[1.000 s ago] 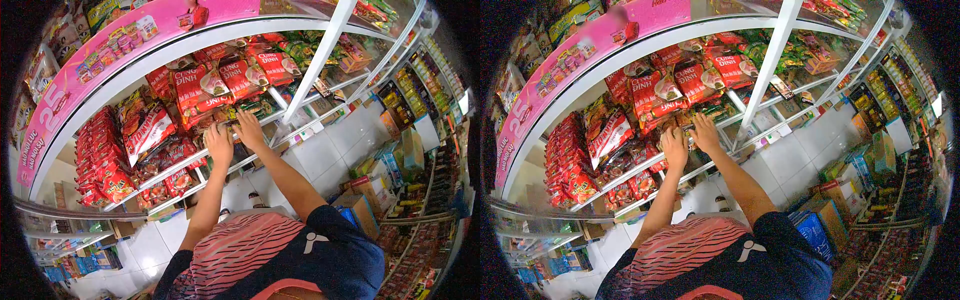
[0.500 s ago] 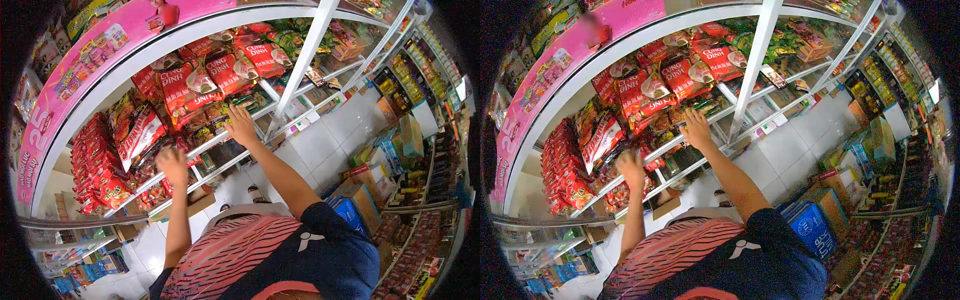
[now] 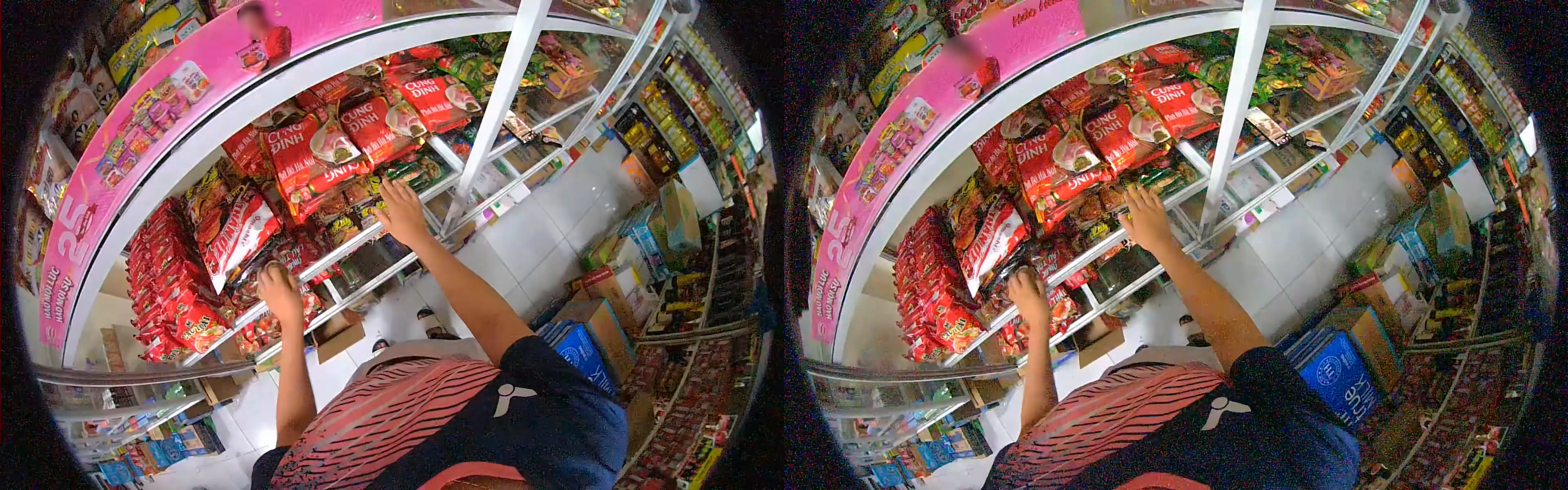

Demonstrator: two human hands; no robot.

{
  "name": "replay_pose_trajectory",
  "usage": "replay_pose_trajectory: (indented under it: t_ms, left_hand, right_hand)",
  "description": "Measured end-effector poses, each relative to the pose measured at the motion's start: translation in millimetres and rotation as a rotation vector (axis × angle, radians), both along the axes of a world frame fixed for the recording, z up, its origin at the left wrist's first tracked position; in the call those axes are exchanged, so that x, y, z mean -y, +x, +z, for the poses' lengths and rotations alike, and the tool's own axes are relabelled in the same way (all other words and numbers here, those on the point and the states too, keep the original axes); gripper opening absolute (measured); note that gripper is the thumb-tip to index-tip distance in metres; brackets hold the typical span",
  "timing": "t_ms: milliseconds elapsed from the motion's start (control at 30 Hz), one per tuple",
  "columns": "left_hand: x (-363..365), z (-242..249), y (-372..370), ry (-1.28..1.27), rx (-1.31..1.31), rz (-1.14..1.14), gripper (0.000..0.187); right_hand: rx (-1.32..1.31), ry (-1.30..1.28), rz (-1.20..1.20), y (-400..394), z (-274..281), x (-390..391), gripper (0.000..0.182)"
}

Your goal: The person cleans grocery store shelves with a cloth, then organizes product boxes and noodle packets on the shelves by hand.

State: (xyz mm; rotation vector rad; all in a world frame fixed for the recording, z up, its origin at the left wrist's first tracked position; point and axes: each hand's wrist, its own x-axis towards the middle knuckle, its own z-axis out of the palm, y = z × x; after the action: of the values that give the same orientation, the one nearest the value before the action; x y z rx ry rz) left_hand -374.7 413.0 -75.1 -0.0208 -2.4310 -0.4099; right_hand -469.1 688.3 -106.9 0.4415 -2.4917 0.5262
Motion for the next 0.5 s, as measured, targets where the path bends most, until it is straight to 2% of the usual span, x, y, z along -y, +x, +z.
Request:
replay_pose_trajectory:
  t_ms: [33, 133, 167, 233, 300, 367, 433, 500]
  left_hand:
    - [-11, -2, -2, 0.013, -0.003, 0.03, 0.021]
    - [-76, -16, -30, -0.04, -0.038, -0.081, 0.02]
    - [-100, -9, -33, -0.015, 0.044, -0.154, 0.02]
    - [-127, -8, -41, -0.051, -0.005, -0.198, 0.018]
    - [-112, -6, -38, 0.026, 0.064, -0.274, 0.021]
    - [-67, -15, -26, 0.002, 0.095, -0.217, 0.022]
    - [-11, -12, 1, -0.014, 0.024, -0.075, 0.021]
    - [28, -2, 25, 0.206, 0.097, 0.07, 0.022]
  right_hand:
    - [0.003, 0.003, -0.002, -1, 0, 1, 0.049]
    - [0.017, 0.017, -0.018, 0, 2, 2, 0.049]
    - [0.011, 0.026, -0.022, 1, 3, 3, 0.049]
    - [0.004, 0.013, -0.014, 1, 5, 4, 0.048]
    - [0.03, -0.021, 0.0, 1, 5, 3, 0.048]
    - [0.036, -0.032, 0.022, -2, 4, 1, 0.048]
    - [0.053, 0.011, 0.01, -1, 3, 0, 0.05]
    - [0.056, 0.007, 0.003, -1, 0, 1, 0.05]
